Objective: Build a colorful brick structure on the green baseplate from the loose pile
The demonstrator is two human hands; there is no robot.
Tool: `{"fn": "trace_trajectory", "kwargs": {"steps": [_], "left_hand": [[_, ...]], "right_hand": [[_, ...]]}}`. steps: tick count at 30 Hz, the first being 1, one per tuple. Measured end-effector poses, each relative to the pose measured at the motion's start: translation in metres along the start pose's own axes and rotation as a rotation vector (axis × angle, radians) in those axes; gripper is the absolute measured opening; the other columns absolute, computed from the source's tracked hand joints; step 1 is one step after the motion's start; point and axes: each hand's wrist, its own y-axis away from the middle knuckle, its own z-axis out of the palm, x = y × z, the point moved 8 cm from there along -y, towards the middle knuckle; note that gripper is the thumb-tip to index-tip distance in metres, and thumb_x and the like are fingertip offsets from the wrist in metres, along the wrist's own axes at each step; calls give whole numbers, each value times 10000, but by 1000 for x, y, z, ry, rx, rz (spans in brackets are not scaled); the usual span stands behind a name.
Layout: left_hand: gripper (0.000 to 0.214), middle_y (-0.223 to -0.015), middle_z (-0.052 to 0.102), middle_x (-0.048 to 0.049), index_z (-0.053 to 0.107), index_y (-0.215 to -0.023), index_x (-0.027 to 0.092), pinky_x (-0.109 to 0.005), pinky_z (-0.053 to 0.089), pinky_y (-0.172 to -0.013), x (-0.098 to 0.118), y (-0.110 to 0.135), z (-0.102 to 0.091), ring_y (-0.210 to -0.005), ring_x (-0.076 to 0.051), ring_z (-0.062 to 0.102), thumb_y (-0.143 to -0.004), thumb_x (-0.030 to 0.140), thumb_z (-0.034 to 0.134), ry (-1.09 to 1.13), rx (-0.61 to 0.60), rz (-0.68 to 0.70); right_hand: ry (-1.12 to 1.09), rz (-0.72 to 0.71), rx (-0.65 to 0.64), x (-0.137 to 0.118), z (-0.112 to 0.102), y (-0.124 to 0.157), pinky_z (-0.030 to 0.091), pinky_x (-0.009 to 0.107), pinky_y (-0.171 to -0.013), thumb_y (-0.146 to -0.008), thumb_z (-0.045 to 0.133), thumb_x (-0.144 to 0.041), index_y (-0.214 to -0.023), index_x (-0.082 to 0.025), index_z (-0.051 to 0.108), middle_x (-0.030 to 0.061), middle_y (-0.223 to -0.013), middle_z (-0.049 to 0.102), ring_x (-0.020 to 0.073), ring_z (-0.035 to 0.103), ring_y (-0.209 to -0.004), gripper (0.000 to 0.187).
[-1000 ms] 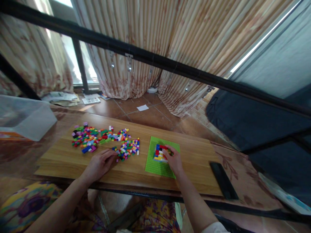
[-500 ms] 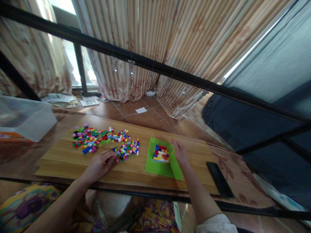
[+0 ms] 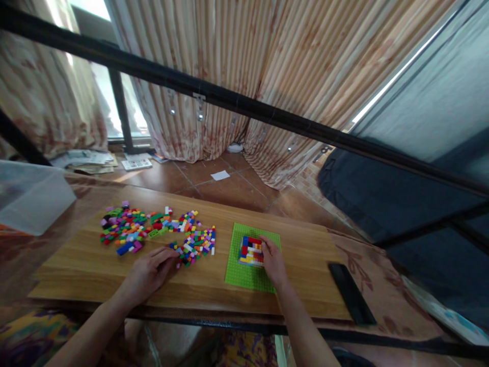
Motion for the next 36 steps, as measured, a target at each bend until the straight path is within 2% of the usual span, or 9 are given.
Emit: {"fn": "trace_trajectory", "kwargs": {"steps": [3, 6, 17, 20, 23, 25, 29, 32, 36], "left_hand": [[179, -922, 696, -43, 655, -955, 201, -241, 526, -729, 1, -2, 0, -837, -151, 665, -891, 236, 491, 0, 4, -17], [175, -910, 695, -41, 662, -939, 202, -239, 525, -727, 2, -3, -2, -830, -151, 663, -884, 253, 504, 1, 13, -23], [161, -875, 685, -48, 655, -902, 203, -242, 519, -690, 3, -5, -1, -786, -151, 651, -871, 225, 498, 0, 16, 8], [180, -859, 674, -46, 646, -879, 202, -245, 509, -708, 4, -3, -3, -791, -146, 641, -887, 194, 467, 1, 4, 5], [202, -844, 664, -39, 637, -856, 204, -247, 500, -732, 4, 0, -3, -808, -144, 633, -901, 173, 442, 24, -24, -14], [196, -833, 658, -36, 638, -854, 208, -245, 497, -730, 5, 1, -4, -802, -143, 628, -901, 175, 450, 36, -23, -20], [170, -835, 655, -39, 643, -873, 208, -245, 499, -719, 6, 2, -8, -793, -143, 624, -885, 173, 476, 46, 19, -18], [183, -867, 660, -49, 639, -892, 203, -256, 502, -732, 5, 2, -11, -818, -149, 627, -885, 157, 462, 49, 31, -29], [188, -876, 656, -56, 631, -907, 195, -274, 504, -751, 1, 1, -14, -842, -158, 627, -887, 150, 449, 24, 31, -53]], "right_hand": [[-91, 72, 0, 2, 5, 1, 544, 380, -703, -780, 530, -540, -1091, -196, 682, 74, -998, 716, 230, 657, -804, 488], [-124, 100, -3, 5, 8, 2, 549, 357, -673, -768, 548, -551, -1103, -188, 678, 82, -1024, 710, 229, 657, -820, 510], [-22, -12, 5, -10, 6, 10, 504, 407, -867, -841, 451, -541, -1152, -189, 655, 88, -1137, 678, 233, 633, -981, 512], [64, -70, 86, -22, -6, 12, 464, 440, -929, -876, 395, -524, -1184, -163, 630, 116, -1142, 670, 239, 620, -1006, 530], [196, -223, 210, -52, -13, 22, 422, 444, -974, -892, 401, -477, -1121, -161, 649, 128, -1121, 663, 242, 589, -1048, 463], [228, -320, 160, -73, 3, 32, 452, 409, -924, -893, 432, -433, -1052, -183, 665, 113, -1069, 671, 229, 598, -1006, 377], [289, -407, -145, -97, 72, 57, 481, 355, -821, -875, 484, -346, -995, -208, 675, 77, -961, 687, 206, 621, -885, 264], [404, -415, -190, -103, 109, 68, 471, 348, -777, -866, 489, -307, -998, -216, 673, 66, -903, 680, 208, 608, -834, 244], [513, -448, -170, -107, 132, 66, 454, 358, -766, -853, 504, -296, -1013, -242, 669, 61, -866, 659, 228, 591, -828, 236]]}}
